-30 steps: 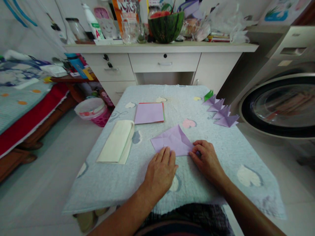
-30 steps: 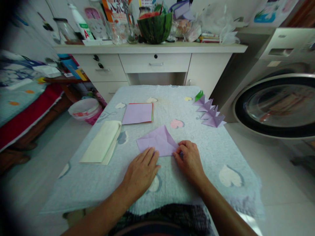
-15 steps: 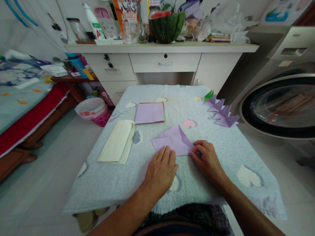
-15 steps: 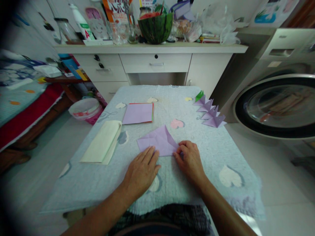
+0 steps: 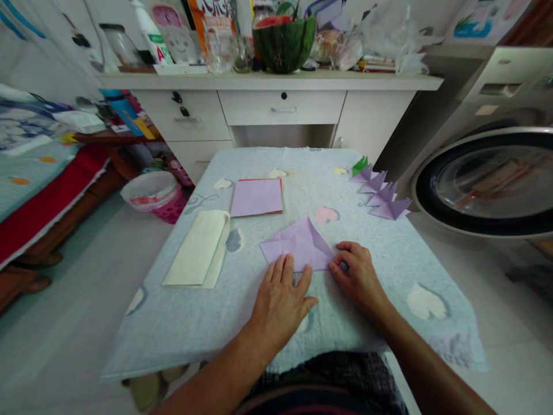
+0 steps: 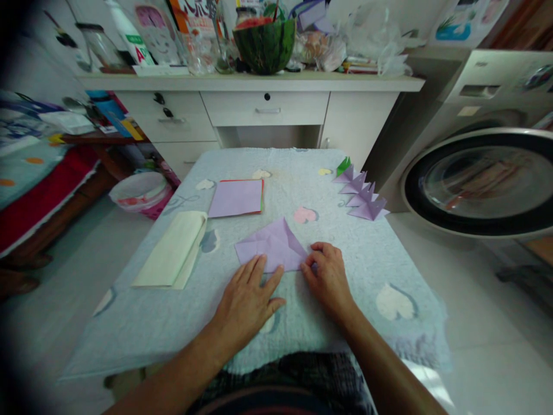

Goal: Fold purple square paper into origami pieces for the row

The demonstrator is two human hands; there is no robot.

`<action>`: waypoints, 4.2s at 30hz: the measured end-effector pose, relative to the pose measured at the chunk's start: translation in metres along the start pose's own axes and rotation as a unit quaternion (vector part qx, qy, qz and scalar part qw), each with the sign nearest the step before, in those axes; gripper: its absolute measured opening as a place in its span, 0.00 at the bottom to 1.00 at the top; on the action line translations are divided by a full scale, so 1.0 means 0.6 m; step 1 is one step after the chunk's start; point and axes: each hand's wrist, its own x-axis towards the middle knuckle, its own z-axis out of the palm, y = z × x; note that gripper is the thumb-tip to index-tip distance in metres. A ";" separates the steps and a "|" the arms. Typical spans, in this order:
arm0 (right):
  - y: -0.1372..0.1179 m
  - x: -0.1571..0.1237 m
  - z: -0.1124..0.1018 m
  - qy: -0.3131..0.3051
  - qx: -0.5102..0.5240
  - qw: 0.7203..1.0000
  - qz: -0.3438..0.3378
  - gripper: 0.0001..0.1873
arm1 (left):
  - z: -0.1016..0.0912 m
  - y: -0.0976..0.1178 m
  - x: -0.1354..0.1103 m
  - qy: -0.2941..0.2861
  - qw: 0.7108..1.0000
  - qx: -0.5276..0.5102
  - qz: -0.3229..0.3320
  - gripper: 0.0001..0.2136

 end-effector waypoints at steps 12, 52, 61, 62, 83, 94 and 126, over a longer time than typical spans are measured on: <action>0.000 0.002 0.001 -0.004 -0.003 1.000 0.007 0.07 | 0.000 0.003 0.000 0.006 1.000 0.012 -0.009 0.28; 0.001 0.004 0.001 0.001 -0.006 1.000 0.008 0.06 | 0.021 0.008 0.001 0.002 0.999 -0.016 0.034 0.25; 0.005 0.003 0.003 -0.002 -0.001 1.000 0.007 0.06 | 0.025 0.012 -0.001 0.015 1.000 -0.010 0.025 0.25; 0.005 0.003 0.003 -0.003 -0.001 1.000 0.009 0.06 | 0.025 0.013 -0.001 0.014 1.000 -0.012 0.023 0.25; 0.006 0.002 0.002 -0.001 0.000 1.000 0.001 0.06 | 0.029 0.011 -0.005 0.015 1.000 -0.007 0.017 0.25; 0.003 0.002 0.001 0.001 0.002 1.000 0.003 0.06 | 0.024 0.015 -0.006 0.020 1.000 0.001 0.014 0.25; -0.001 0.006 0.003 -0.005 -0.058 0.998 0.012 0.06 | 0.001 0.027 0.002 0.005 1.000 -0.011 0.012 0.30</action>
